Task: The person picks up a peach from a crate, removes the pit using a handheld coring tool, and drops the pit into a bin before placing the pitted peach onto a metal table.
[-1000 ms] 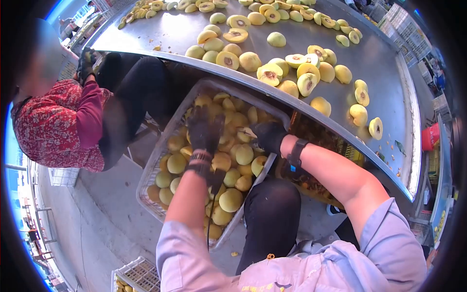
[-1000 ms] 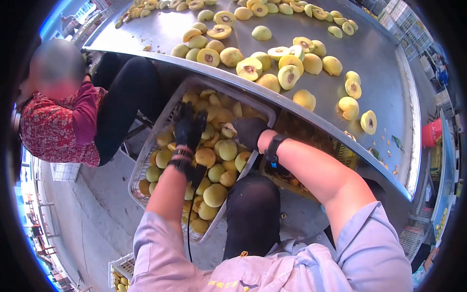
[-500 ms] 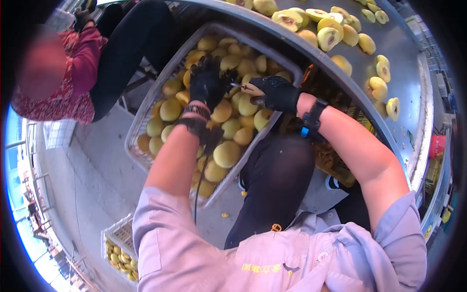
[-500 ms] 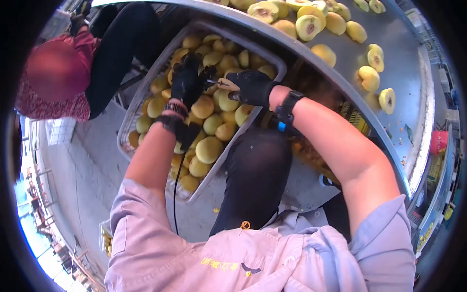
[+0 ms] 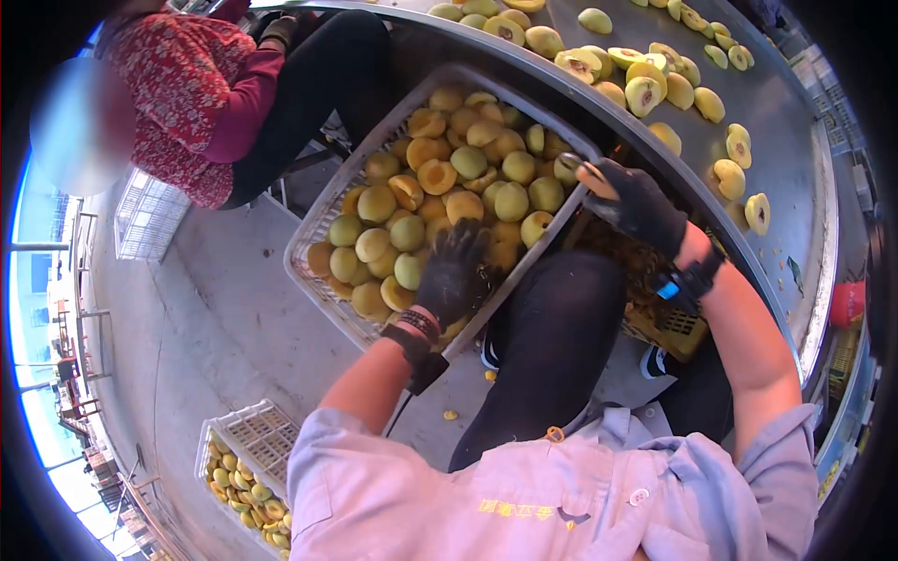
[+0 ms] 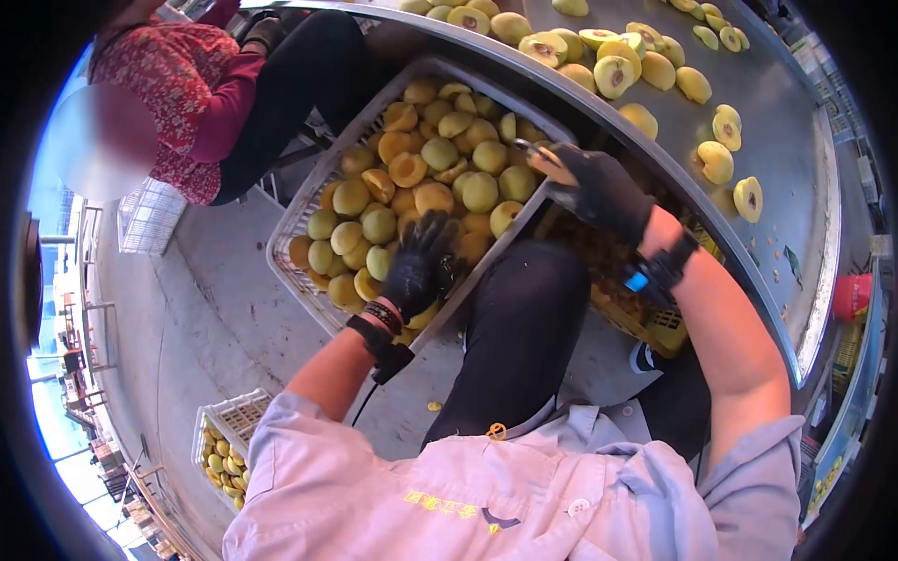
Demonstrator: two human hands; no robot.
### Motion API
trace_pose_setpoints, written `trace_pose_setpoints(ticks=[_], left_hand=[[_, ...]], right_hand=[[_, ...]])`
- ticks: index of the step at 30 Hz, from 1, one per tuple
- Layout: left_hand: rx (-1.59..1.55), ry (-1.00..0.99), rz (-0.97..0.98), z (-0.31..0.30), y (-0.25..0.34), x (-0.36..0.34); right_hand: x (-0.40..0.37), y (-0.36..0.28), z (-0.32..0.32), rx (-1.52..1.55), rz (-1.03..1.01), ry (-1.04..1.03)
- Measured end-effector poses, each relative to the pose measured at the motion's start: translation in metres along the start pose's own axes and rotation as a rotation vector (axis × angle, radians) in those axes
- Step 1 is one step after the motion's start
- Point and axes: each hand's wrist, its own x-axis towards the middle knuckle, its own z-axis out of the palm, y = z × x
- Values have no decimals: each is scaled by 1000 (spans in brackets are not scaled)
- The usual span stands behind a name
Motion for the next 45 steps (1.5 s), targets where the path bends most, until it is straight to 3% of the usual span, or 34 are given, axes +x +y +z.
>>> trace_pose_setpoints(ticks=[3,9,15,18,19,22,23,27,31,34,35,38,39,43,45], left_hand=[[-47,-12,-75,5,5,-5],[145,48,15,16,2,-5],[116,11,-54,8,-2,-9],[91,473,-334,-14,-35,1],[232,473,-462,-18,-51,1],[325,326,-523,-1,-78,-9],[282,235,-608,-4,-74,-4],[276,204,-600,-7,-75,0],[269,106,-752,-37,-60,35],[271,370,-404,-2,-96,77],[187,347,-367,-12,-80,96],[293,416,-314,19,-109,144],[320,337,-452,25,-111,155],[375,75,-444,2,-87,161],[406,140,-403,25,-113,162]], right_hand=[[-26,-18,-17,-21,46,29],[-68,-69,-50,-82,166,255],[-88,-85,-52,-79,174,268],[-91,-84,-55,-58,231,270],[-91,-84,-56,-72,222,263],[-89,-79,-57,-96,203,254],[-89,-75,-58,-100,204,265],[-100,-71,-75,-135,250,332],[-126,-60,-88,-160,256,319],[-143,-53,-83,-123,253,250],[-144,-56,-81,-92,274,236],[-144,-61,-74,39,326,188],[-145,-55,-66,68,295,204],[-142,-39,-44,46,322,223],[-142,-26,-34,40,358,227]])
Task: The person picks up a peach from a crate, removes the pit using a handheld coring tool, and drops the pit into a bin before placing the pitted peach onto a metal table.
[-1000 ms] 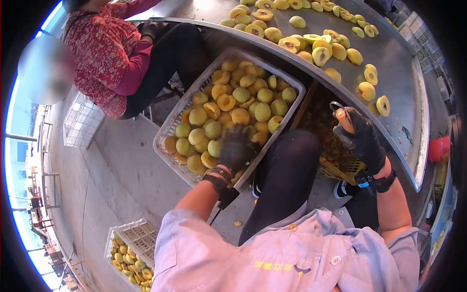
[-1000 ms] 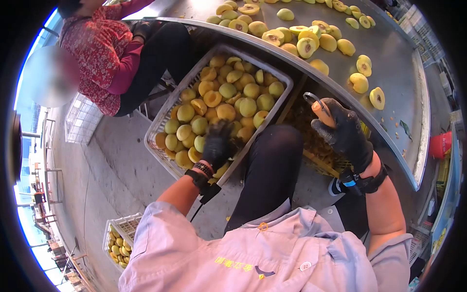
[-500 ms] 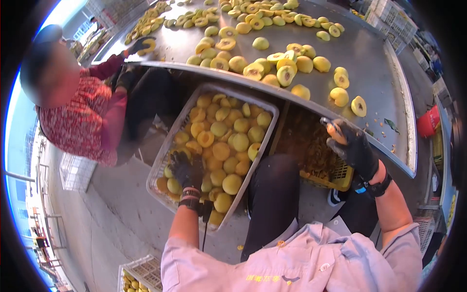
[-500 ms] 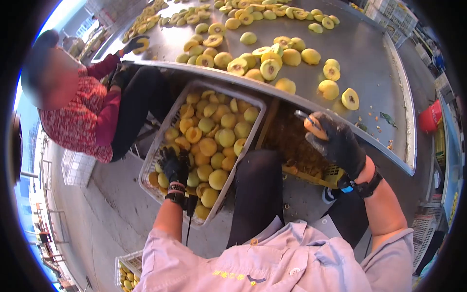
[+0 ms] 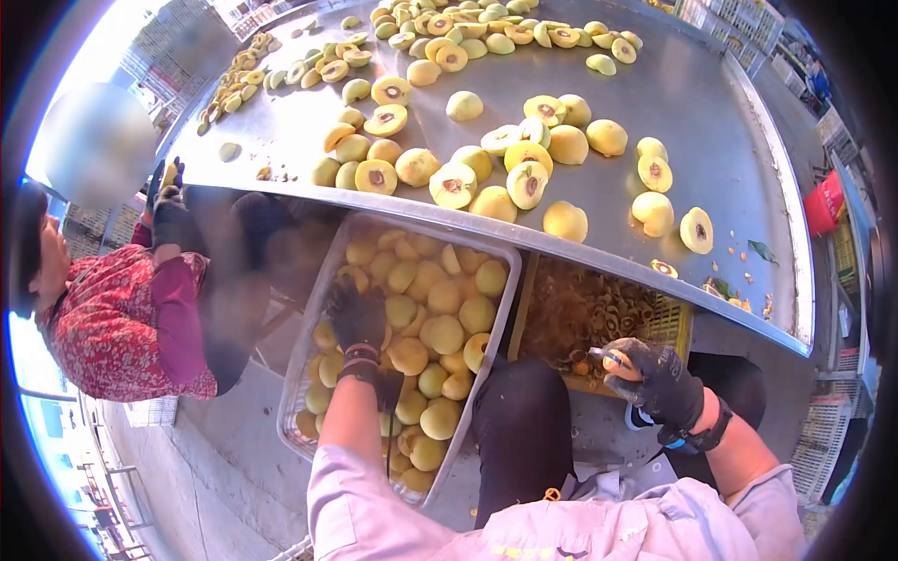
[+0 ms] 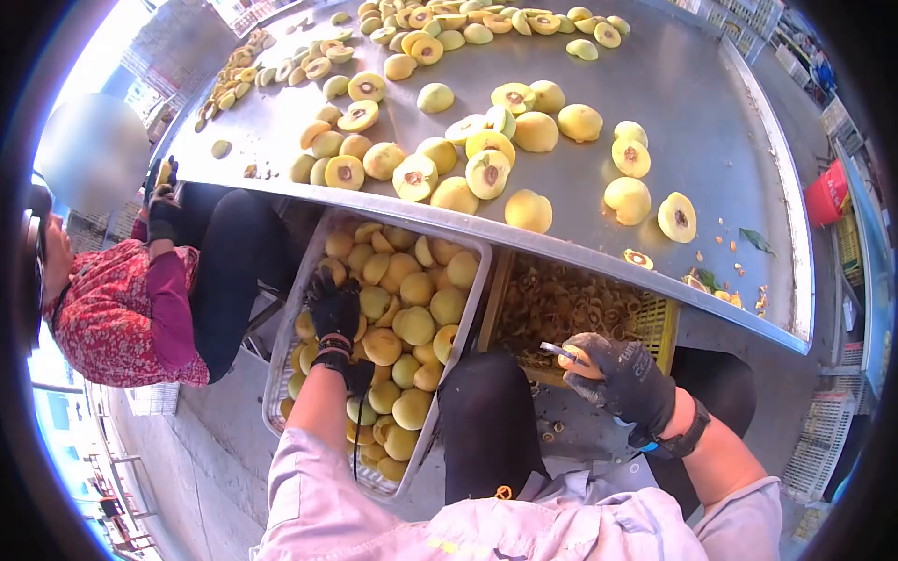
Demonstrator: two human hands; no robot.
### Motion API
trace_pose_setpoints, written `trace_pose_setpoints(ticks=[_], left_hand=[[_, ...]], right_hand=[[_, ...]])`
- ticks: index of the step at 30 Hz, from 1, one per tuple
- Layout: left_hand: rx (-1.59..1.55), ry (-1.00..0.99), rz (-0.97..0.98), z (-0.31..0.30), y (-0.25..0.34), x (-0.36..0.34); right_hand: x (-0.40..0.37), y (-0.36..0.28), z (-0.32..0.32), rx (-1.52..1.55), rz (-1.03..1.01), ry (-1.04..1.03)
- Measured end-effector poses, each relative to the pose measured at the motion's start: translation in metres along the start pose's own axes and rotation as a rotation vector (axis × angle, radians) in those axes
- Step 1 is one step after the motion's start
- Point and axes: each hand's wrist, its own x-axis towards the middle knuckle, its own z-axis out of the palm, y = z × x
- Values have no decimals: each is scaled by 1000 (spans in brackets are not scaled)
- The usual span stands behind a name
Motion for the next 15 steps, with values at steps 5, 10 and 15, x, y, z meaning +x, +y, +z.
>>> trace_pose_setpoints(ticks=[5,10,15], left_hand=[[37,55,89,-4,2,2],[62,-249,-92,-19,8,32],[90,-9,183,-19,46,55]], right_hand=[[5,12,12,19,-56,-11],[-1,14,4,112,-141,-13],[-12,35,4,116,-58,-56]])
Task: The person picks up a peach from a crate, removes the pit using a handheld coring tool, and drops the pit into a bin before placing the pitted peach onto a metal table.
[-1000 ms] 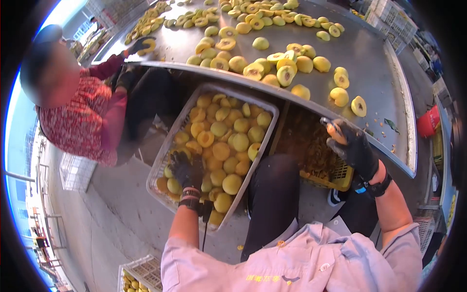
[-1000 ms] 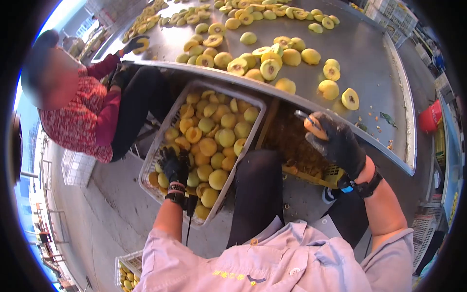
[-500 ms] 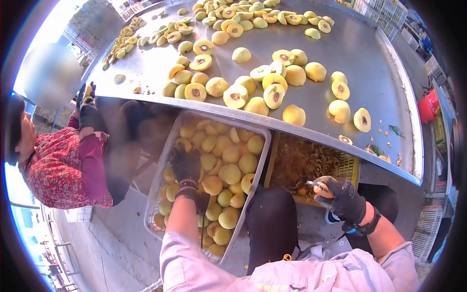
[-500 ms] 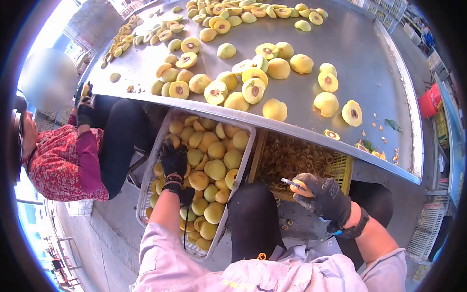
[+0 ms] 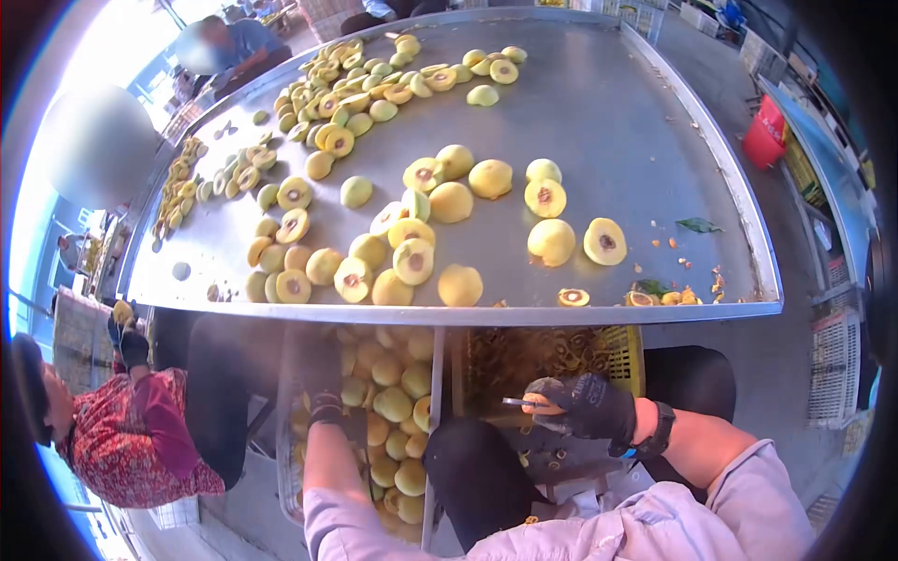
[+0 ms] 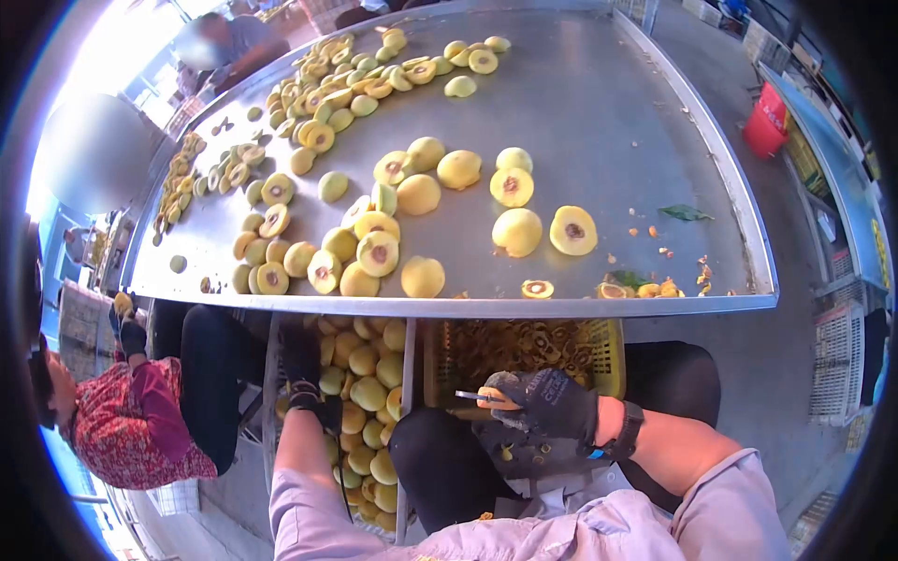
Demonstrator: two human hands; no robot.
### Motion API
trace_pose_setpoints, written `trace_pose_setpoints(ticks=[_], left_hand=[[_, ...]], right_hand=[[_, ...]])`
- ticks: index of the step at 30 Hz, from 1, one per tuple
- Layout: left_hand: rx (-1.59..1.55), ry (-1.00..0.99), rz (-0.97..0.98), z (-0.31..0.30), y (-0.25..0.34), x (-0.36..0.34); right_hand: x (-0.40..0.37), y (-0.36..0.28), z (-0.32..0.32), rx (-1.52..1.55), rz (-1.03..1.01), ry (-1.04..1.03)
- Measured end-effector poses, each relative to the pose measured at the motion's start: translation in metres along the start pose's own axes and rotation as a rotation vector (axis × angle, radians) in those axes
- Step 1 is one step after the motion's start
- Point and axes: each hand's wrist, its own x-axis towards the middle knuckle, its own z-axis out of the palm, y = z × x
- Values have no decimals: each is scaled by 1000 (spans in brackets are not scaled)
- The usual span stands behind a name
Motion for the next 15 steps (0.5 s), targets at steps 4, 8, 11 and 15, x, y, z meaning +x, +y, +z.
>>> trace_pose_setpoints(ticks=[4,8,11,15], left_hand=[[195,-204,230,-10,5,10],[-303,38,-84,-39,-1,11],[-861,478,-213,-92,41,6],[-886,634,178,-174,155,5]], right_hand=[[-9,1,-7,-60,42,-14],[-12,-7,-15,7,41,77],[-16,-3,-12,2,94,137],[-20,-15,-24,-137,33,299]])
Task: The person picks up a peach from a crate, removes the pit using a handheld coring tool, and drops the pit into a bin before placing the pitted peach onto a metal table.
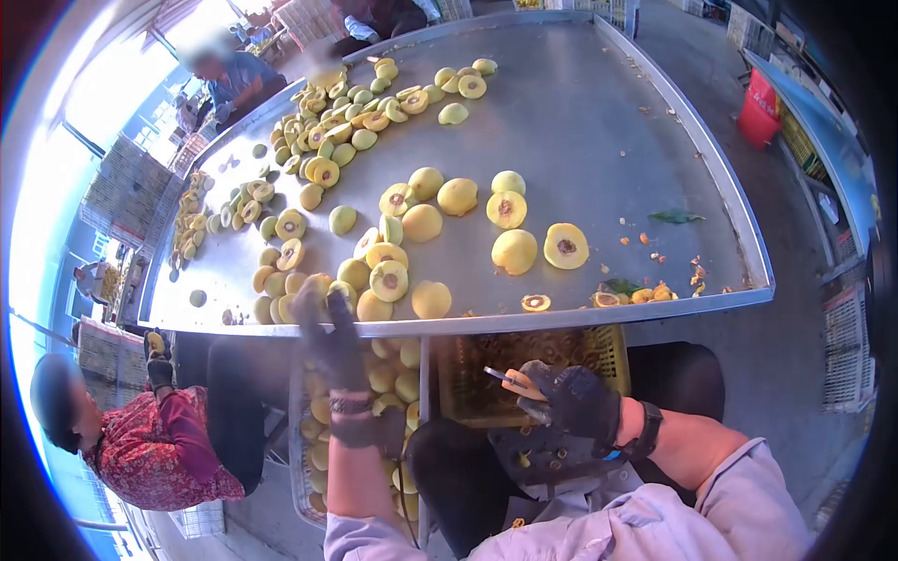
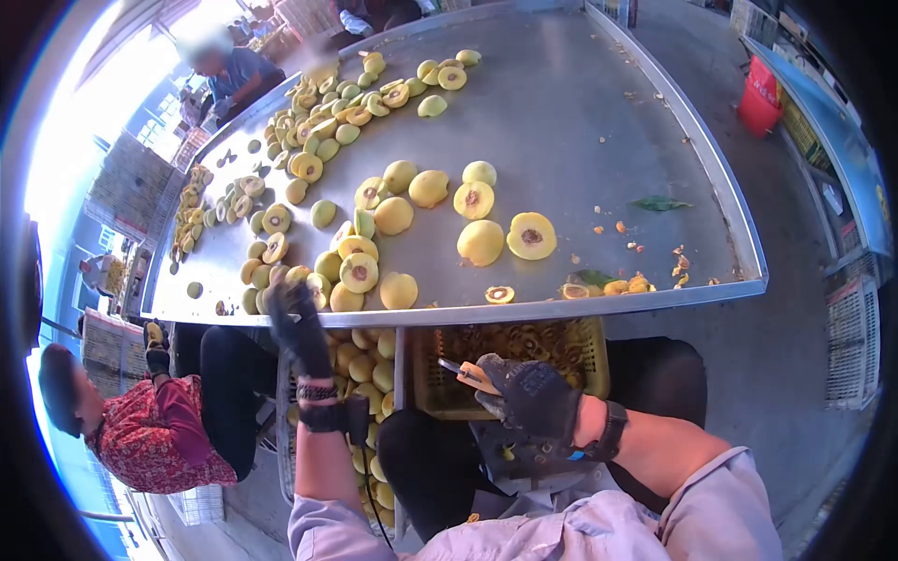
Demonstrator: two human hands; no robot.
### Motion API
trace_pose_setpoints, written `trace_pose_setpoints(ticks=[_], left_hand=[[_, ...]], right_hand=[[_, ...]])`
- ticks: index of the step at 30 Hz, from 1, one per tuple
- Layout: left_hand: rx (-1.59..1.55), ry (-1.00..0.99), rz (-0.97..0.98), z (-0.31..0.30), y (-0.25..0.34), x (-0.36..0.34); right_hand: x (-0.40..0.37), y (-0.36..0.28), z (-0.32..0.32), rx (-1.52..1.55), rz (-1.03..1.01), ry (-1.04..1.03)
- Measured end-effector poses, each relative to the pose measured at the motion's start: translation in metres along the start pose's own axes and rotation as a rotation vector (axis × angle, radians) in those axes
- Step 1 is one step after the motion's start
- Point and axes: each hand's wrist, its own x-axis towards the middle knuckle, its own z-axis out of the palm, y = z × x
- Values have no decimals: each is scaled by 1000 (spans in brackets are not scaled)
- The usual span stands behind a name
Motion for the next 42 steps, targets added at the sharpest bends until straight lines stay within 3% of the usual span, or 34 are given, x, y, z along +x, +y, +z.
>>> trace_pose_setpoints(ticks=[1,3,4,5,6,8,11,13,14,15,17,19,21,22,25,27,29,32,34,36,38,39,41,42], left_hand=[[92,-79,120,13,18,9],[221,-244,55,44,24,19],[18,-310,-100,64,10,20],[283,-330,240,92,-54,11],[43,-415,24,94,-48,10],[509,-676,-134,81,33,30],[226,-509,-105,91,32,18],[242,-415,-105,98,25,16],[90,-325,-254,85,59,21],[31,-257,-272,85,64,24],[-33,-89,-121,82,80,27],[-329,-212,-209,84,74,25],[-905,-375,-498,68,113,5],[-891,-382,-502,56,146,-7],[-1024,-498,-833,46,168,-42],[-1027,-496,-737,39,179,-58],[-663,-501,-167,39,174,-82],[-970,-493,-472,30,182,-92],[-758,-458,-260,26,187,-101],[-1092,-385,-559,31,182,-106],[-1054,-369,-580,32,183,-109],[-850,-398,-448,29,188,-107],[-767,-386,-418,34,189,-106],[-884,-342,-523,40,188,-105]], right_hand=[[-2,2,0,-17,-51,70],[-2,7,-1,9,-55,36],[-2,9,-2,23,-57,20],[-3,9,-3,12,-73,45],[-6,10,-4,-6,-87,74],[-7,8,-15,4,-99,110],[-8,15,-14,0,-187,198],[-7,12,-21,91,-108,205],[-4,16,-18,134,-117,241],[-1,18,-19,179,-131,276],[2,14,-30,252,-66,321],[4,11,-40,309,-7,381],[7,10,-46,365,54,450],[6,3,-56,364,172,370],[8,13,-43,314,117,447],[4,9,-45,232,89,431],[-1,9,-37,136,1,500],[-6,9,-36,127,-27,405],[-7,13,-34,104,-26,375],[-10,19,-30,62,-3,344],[-11,20,-31,13,-41,352],[-11,20,-32,-11,-62,358],[-10,21,-31,-60,-74,377],[-10,22,-31,-85,-83,386]])
